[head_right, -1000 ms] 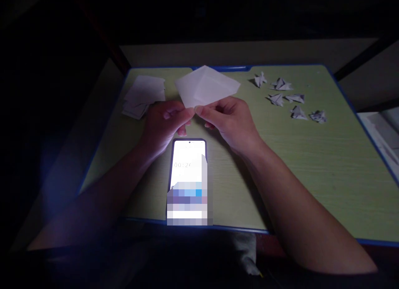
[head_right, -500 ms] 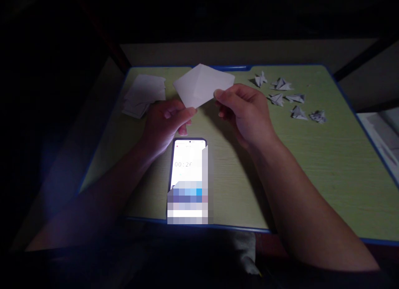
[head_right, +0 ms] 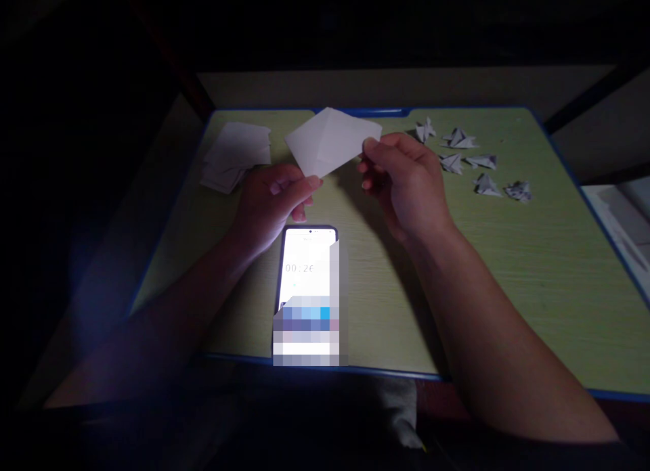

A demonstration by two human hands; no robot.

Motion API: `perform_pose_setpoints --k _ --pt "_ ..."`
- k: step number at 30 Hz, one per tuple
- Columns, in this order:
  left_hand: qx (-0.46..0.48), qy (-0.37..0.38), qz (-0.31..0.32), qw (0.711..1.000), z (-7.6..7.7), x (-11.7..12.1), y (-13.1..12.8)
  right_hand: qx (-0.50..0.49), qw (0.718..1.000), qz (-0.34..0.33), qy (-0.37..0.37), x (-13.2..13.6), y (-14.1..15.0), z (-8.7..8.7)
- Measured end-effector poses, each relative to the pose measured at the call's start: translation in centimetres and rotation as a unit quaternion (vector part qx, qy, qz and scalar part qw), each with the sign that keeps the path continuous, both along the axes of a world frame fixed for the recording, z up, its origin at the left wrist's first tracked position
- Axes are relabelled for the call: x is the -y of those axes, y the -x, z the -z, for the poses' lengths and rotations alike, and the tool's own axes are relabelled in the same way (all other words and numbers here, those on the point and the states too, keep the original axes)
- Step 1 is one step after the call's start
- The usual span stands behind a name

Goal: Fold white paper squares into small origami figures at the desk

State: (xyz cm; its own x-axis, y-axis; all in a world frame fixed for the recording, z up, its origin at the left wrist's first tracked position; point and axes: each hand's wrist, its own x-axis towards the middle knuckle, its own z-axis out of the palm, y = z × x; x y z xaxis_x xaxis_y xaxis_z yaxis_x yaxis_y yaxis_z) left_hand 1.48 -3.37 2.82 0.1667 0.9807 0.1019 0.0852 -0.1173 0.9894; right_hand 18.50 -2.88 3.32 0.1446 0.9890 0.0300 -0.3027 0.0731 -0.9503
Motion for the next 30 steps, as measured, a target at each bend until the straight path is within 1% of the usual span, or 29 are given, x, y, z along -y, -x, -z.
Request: perform_pose_setpoints --k 13,18,23,27,30 --pt "-0.006 0.012 0.002 1.0 0.22 0.17 -0.24 -0.005 1.0 0.02 -0.017 -0.11 0.36 0.23" --pt "-0.002 0.023 0.005 1.0 0.19 0.25 -0.29 0.018 0.999 0.025 -0.029 -0.2 0.37 0.47" --pt "0.009 0.047 0.007 0.999 0.25 0.19 -0.33 0.017 0.999 0.028 -0.022 -0.32 0.32 0.61" --pt "0.011 0.049 0.01 0.999 0.27 0.16 -0.35 0.025 0.999 0.021 -0.017 -0.38 0.15 0.59" --pt "0.014 0.05 0.009 0.999 0.22 0.18 -0.31 0.025 0.999 0.033 -0.013 -0.36 0.14 0.47"
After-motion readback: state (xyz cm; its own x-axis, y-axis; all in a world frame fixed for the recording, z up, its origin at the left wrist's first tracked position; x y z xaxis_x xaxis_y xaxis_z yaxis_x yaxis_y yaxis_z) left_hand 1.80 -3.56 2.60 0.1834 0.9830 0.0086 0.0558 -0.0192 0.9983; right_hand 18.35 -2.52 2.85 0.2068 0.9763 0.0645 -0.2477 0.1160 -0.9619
